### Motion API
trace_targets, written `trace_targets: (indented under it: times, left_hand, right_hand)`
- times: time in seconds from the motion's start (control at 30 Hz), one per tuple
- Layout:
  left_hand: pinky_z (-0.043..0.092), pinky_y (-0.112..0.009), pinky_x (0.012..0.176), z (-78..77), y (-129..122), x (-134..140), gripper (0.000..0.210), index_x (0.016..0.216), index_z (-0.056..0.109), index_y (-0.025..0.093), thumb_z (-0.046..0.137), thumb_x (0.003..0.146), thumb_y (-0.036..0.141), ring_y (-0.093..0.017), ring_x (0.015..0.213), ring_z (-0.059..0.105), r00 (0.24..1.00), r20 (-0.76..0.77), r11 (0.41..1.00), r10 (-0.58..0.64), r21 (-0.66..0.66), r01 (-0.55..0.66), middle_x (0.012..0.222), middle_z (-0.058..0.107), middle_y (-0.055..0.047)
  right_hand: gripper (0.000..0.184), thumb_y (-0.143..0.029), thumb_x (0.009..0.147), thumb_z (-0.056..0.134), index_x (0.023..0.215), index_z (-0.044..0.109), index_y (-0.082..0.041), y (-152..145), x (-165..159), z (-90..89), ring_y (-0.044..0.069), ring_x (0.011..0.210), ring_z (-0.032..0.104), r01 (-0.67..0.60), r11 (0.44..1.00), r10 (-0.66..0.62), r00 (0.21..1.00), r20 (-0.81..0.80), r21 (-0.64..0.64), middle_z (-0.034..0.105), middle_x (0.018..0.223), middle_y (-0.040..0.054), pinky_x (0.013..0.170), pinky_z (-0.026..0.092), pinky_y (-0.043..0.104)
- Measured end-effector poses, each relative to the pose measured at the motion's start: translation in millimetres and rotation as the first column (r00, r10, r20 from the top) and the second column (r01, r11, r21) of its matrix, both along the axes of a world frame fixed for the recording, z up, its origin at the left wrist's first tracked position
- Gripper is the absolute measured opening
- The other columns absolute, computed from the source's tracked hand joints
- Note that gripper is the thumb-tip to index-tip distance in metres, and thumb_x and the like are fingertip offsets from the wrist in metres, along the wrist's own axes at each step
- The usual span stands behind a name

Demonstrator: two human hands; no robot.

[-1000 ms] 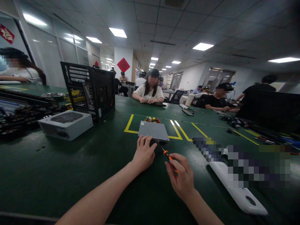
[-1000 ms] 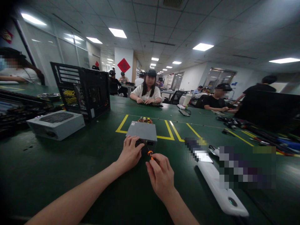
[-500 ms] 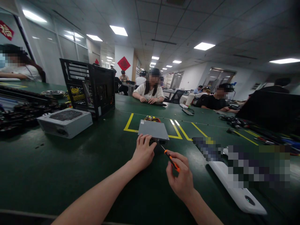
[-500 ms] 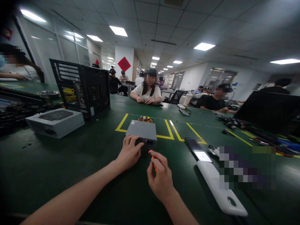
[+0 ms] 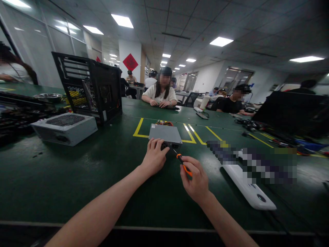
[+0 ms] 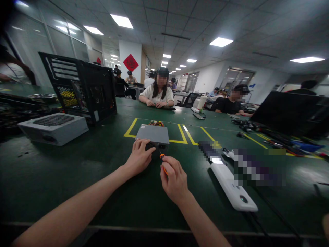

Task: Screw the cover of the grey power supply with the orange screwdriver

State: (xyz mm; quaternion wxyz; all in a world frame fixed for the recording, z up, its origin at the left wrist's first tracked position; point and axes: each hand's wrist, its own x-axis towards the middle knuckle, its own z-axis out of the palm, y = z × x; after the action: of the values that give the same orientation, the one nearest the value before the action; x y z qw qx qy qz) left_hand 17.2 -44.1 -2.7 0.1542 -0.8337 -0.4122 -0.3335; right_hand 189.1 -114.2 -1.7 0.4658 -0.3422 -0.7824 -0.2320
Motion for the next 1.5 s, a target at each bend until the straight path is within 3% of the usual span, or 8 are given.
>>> trace_targets:
  times: [0.37,0.57,0.7,0.87,1.07,1.2,1.3,1.5]
  left_hand:
    - [0.025,-0.05,0.105,1.0,1,-2,0.034,0.11,0.059,0.022,0.05,0.078,0.014,-0.029,0.117,0.033,1.0,-0.009,1.0,0.003,-0.003,-0.003,0.119,0.041,-0.012]
    - [0.026,-0.05,0.104,2.0,0,-1,0.035,0.111,0.058,0.022,0.05,0.078,0.013,-0.029,0.117,0.034,1.0,-0.011,1.0,0.003,-0.003,-0.003,0.121,0.041,-0.012]
    - [0.028,-0.051,0.103,0.9,2,0,0.034,0.11,0.059,0.021,0.05,0.078,0.013,-0.029,0.116,0.034,1.0,0.005,1.0,0.0,0.0,0.0,0.12,0.043,-0.012]
    - [0.027,-0.049,0.104,-0.5,3,0,0.033,0.109,0.06,0.022,0.051,0.079,0.015,-0.028,0.116,0.034,1.0,0.002,1.0,0.014,-0.005,-0.014,0.12,0.043,-0.011]
    - [0.028,-0.049,0.103,0.5,2,-1,0.033,0.111,0.059,0.021,0.05,0.08,0.015,-0.029,0.115,0.034,1.0,-0.016,1.0,0.013,0.001,-0.013,0.12,0.041,-0.012]
    - [0.028,-0.049,0.104,1.6,1,-1,0.032,0.109,0.06,0.021,0.049,0.08,0.015,-0.029,0.115,0.034,1.0,-0.009,1.0,0.017,0.0,-0.017,0.12,0.041,-0.011]
    - [0.027,-0.049,0.104,1.2,1,-1,0.031,0.109,0.06,0.021,0.05,0.08,0.016,-0.029,0.116,0.034,1.0,-0.008,1.0,0.017,-0.004,-0.017,0.12,0.041,-0.011]
    - [0.029,-0.052,0.102,0.3,2,-1,0.032,0.11,0.06,0.022,0.05,0.08,0.016,-0.03,0.116,0.033,1.0,-0.012,1.0,0.013,-0.002,-0.013,0.122,0.04,-0.011]
  right_hand:
    - [0.039,-0.009,0.077,0.054,0.111,0.038,-0.021,-2,0,3.4,0.02,0.092,0.059,-0.003,0.999,0.002,1.0,-0.026,-0.038,0.058,0.1,0.0097,0.074,0.054,0.037]
    - [0.027,-0.015,0.079,0.056,0.102,0.045,-0.019,-4,3,3.7,0.019,0.084,0.061,0.057,0.996,-0.059,0.998,-0.038,-0.067,0.061,0.095,0.0091,0.067,0.053,0.032]
    - [0.03,-0.01,0.079,0.052,0.106,0.042,-0.018,-4,5,1.1,0.017,0.089,0.062,-0.019,0.99,0.009,0.998,-0.068,-0.14,0.062,0.1,0.0097,0.07,0.053,0.029]
    - [0.011,-0.013,0.078,0.053,0.084,0.048,-0.021,-10,3,6.9,0.018,0.079,0.06,-0.049,0.96,0.06,0.998,0.03,-0.275,0.065,0.091,0.0054,0.071,0.049,0.034]
    - [0.021,-0.022,0.084,0.05,0.104,0.042,-0.019,-12,3,8.8,0.019,0.095,0.059,-0.143,0.901,0.072,0.981,-0.183,-0.409,0.055,0.113,0.0134,0.07,0.051,0.031]
    - [0.002,-0.021,0.082,0.052,0.081,0.051,-0.02,-11,3,8.7,0.016,0.081,0.059,-0.114,0.908,0.119,0.993,-0.012,-0.404,0.062,0.094,0.007,0.069,0.048,0.031]
    - [0.01,-0.019,0.081,0.052,0.072,0.054,-0.019,-12,1,9.3,0.015,0.07,0.057,-0.08,0.923,0.132,0.985,0.113,-0.376,0.065,0.087,0.0038,0.067,0.045,0.031]
    - [0.018,-0.026,0.08,0.055,0.094,0.049,-0.018,-12,1,8.3,0.018,0.088,0.058,-0.128,0.896,0.097,0.991,-0.094,-0.425,0.057,0.104,0.0112,0.066,0.05,0.028]
